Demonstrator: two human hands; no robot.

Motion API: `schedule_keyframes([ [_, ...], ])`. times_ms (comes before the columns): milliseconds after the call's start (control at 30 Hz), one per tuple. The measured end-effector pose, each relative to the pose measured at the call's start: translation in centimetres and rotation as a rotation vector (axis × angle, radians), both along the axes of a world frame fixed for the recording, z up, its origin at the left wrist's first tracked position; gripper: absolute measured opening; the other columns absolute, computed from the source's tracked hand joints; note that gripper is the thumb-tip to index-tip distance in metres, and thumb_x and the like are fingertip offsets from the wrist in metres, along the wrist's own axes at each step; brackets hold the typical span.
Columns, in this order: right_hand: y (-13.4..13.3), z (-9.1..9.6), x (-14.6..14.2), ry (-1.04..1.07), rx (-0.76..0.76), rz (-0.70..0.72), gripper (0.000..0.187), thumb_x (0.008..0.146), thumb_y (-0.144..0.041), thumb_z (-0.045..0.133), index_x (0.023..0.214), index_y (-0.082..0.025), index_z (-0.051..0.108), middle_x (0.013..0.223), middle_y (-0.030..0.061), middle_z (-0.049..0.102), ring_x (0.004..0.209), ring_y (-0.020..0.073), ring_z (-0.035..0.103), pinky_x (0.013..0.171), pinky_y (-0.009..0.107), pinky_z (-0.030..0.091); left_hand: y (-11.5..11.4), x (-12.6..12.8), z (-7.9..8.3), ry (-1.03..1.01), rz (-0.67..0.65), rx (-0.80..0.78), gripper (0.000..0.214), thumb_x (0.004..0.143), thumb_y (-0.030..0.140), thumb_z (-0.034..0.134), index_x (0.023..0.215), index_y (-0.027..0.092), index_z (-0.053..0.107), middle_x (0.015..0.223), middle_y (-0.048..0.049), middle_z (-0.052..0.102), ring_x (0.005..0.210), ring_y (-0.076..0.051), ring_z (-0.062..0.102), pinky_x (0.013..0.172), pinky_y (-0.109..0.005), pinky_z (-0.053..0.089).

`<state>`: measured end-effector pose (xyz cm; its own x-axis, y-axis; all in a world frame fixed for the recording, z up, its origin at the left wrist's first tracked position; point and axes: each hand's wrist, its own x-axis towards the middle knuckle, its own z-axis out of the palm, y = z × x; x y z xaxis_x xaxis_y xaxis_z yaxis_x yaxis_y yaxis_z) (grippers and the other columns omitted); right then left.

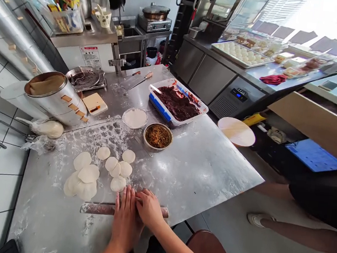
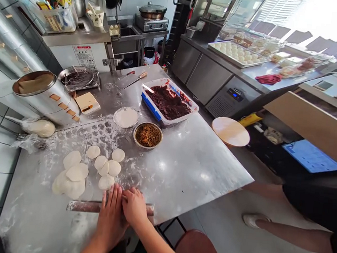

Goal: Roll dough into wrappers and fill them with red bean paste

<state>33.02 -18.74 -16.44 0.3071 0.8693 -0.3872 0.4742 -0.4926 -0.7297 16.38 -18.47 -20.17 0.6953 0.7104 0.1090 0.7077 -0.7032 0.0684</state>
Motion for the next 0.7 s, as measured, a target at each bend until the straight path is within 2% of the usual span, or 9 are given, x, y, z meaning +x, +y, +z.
schedule_keyframes([
  [67, -0.3, 0.2, 0.1, 0.007, -0.012, -0.020, 0.026, 0.095, -0.025, 0.044, 0.087, -0.024, 0.069, 0.102, 0.0100, 0.071, 0.102, 0.0268, 0.067, 0.095, 0.039, 0.052, -1.0, -0.4, -0.3, -0.118, -0.092, 0.178, 0.094, 0.086, 0.049, 0.064, 0.164, 0.015, 0.025, 0.166, -0.0154, 0.040, 0.158, -0.038, 0.031, 0.129, -0.064, 0.029],
  [100, -0.7, 0.3, 0.1, 0.015, -0.020, -0.032, 0.030, 0.097, -0.024, 0.039, 0.089, -0.023, 0.068, 0.102, 0.0105, 0.071, 0.099, 0.0256, 0.068, 0.090, 0.038, 0.053, -1.6, -0.8, -0.5, -0.175, -0.101, 0.263, 0.095, 0.086, 0.040, 0.066, 0.166, 0.020, 0.020, 0.165, -0.0123, 0.042, 0.160, -0.037, 0.027, 0.129, -0.067, 0.027],
  [167, -1.5, 0.5, 0.0, 0.029, -0.026, -0.045, 0.037, 0.097, -0.018, 0.030, 0.103, -0.021, 0.066, 0.107, 0.0118, 0.072, 0.100, 0.0241, 0.069, 0.090, 0.037, 0.054, -2.2, -1.1, -0.9, -0.219, -0.096, 0.325, 0.096, 0.085, 0.032, 0.065, 0.166, 0.021, 0.015, 0.166, -0.0103, 0.041, 0.162, -0.033, 0.020, 0.130, -0.067, 0.024],
  [267, -1.3, 0.4, 0.0, 0.022, -0.007, -0.020, 0.036, 0.093, -0.014, 0.036, 0.111, -0.022, 0.066, 0.114, 0.0117, 0.072, 0.113, 0.0260, 0.066, 0.105, 0.040, 0.048, -0.9, -0.2, -0.9, -0.108, -0.045, 0.157, 0.091, 0.088, 0.045, 0.062, 0.163, 0.009, 0.026, 0.167, -0.0177, 0.037, 0.160, -0.036, 0.028, 0.130, -0.063, 0.027],
  [367, -0.5, 0.2, 0.4, 0.015, -0.012, 0.014, 0.023, 0.093, -0.023, 0.046, 0.085, -0.024, 0.067, 0.100, 0.0093, 0.072, 0.105, 0.0282, 0.067, 0.099, 0.041, 0.048, -0.8, -0.3, -0.6, 0.004, -0.020, -0.029, 0.094, 0.088, 0.057, 0.061, 0.162, 0.010, 0.029, 0.169, -0.0189, 0.035, 0.158, -0.039, 0.031, 0.127, -0.064, 0.030],
  [433, -0.8, 0.3, 0.6, 0.020, -0.033, -0.001, 0.029, 0.097, -0.026, 0.041, 0.080, -0.024, 0.064, 0.097, 0.0093, 0.070, 0.097, 0.0265, 0.068, 0.089, 0.038, 0.052, -2.3, -1.5, -0.7, -0.125, -0.084, 0.078, 0.086, 0.088, 0.055, 0.060, 0.161, 0.015, 0.036, 0.163, -0.0156, 0.046, 0.157, -0.038, 0.033, 0.126, -0.065, 0.032],
  [533, -1.9, 0.5, 0.5, 0.029, -0.053, -0.034, 0.036, 0.099, -0.019, 0.028, 0.101, -0.023, 0.063, 0.108, 0.0114, 0.071, 0.100, 0.0239, 0.069, 0.089, 0.036, 0.053, -3.6, -2.1, -1.0, -0.165, -0.092, 0.127, 0.082, 0.089, 0.050, 0.061, 0.160, 0.019, 0.037, 0.161, -0.0144, 0.049, 0.158, -0.037, 0.033, 0.126, -0.066, 0.030],
  [633, -1.6, 0.1, 0.4, 0.013, -0.056, -0.021, 0.033, 0.093, -0.014, 0.035, 0.107, -0.023, 0.064, 0.111, 0.0107, 0.072, 0.110, 0.0241, 0.067, 0.099, 0.036, 0.050, -1.8, -0.1, -0.9, -0.051, -0.023, 0.016, 0.089, 0.090, 0.053, 0.060, 0.162, 0.010, 0.030, 0.166, -0.0206, 0.039, 0.156, -0.039, 0.036, 0.125, -0.065, 0.033],
  [700, -0.8, -0.1, 0.5, -0.006, -0.077, 0.002, 0.023, 0.087, -0.016, 0.047, 0.095, -0.023, 0.067, 0.106, 0.0106, 0.072, 0.109, 0.0273, 0.066, 0.098, 0.039, 0.049, -0.7, 0.7, -0.7, -0.004, -0.004, -0.020, 0.094, 0.088, 0.055, 0.061, 0.162, 0.008, 0.027, 0.167, -0.0223, 0.035, 0.155, -0.039, 0.038, 0.123, -0.065, 0.036],
])
